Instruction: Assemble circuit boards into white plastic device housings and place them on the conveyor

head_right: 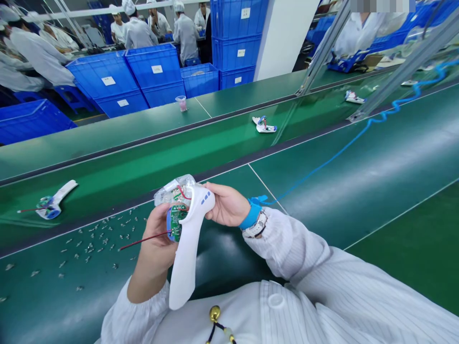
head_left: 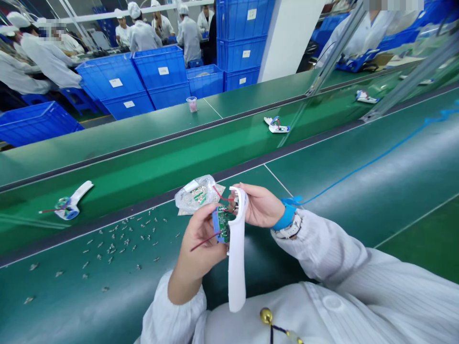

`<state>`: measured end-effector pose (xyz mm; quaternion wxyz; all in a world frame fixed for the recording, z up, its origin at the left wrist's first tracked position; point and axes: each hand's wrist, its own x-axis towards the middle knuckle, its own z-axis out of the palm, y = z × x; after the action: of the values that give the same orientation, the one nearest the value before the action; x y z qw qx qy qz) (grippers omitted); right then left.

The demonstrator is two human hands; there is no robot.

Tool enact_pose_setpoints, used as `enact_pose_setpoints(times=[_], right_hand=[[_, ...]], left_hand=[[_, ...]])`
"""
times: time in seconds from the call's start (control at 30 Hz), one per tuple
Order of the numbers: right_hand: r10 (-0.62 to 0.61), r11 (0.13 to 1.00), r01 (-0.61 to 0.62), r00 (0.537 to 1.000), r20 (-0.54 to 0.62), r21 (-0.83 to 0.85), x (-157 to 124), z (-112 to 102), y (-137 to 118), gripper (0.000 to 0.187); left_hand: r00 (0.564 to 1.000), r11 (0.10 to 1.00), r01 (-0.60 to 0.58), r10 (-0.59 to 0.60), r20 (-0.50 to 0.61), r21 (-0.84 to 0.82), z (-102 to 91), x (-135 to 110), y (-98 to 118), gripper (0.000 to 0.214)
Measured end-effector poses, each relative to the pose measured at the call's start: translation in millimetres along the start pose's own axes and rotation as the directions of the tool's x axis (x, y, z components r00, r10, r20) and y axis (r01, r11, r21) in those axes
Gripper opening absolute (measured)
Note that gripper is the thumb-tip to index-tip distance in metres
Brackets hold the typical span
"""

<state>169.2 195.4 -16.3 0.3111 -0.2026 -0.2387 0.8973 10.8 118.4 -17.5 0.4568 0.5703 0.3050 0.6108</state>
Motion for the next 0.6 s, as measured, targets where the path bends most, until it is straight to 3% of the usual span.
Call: enact_pose_setpoints(times=[0.13,0.27,0.4,0.6], right_hand=[[0.037,0.995,-0.030,0.996,-0.075,0.092,0,2,15,0.043],[0.078,0.992,-0.067,0.992,-0.097,0.108,0,0,20,0.045],[0.084,0.995,-0.079,0.992,-0.094,0.056,1,-6,22,0.037],[-0.009,0.990,-0.003,0.996,-0.085,-0.141,0,-7,19,0.016]], left_hand=[[0.991,0.988,-0.057,0.074,-0.115,0.145,-0.1,0,-5,0.060],[0.979,0.983,-0.060,0.092,-0.183,0.173,-4.8,-3,-8,0.054],[0.977,0.992,-0.006,0.033,-0.210,0.129,-8.4,-5,-10,0.039],[0.965,0.994,-0.006,0.035,-0.262,0.111,-14.7,-4,-11,0.044]])
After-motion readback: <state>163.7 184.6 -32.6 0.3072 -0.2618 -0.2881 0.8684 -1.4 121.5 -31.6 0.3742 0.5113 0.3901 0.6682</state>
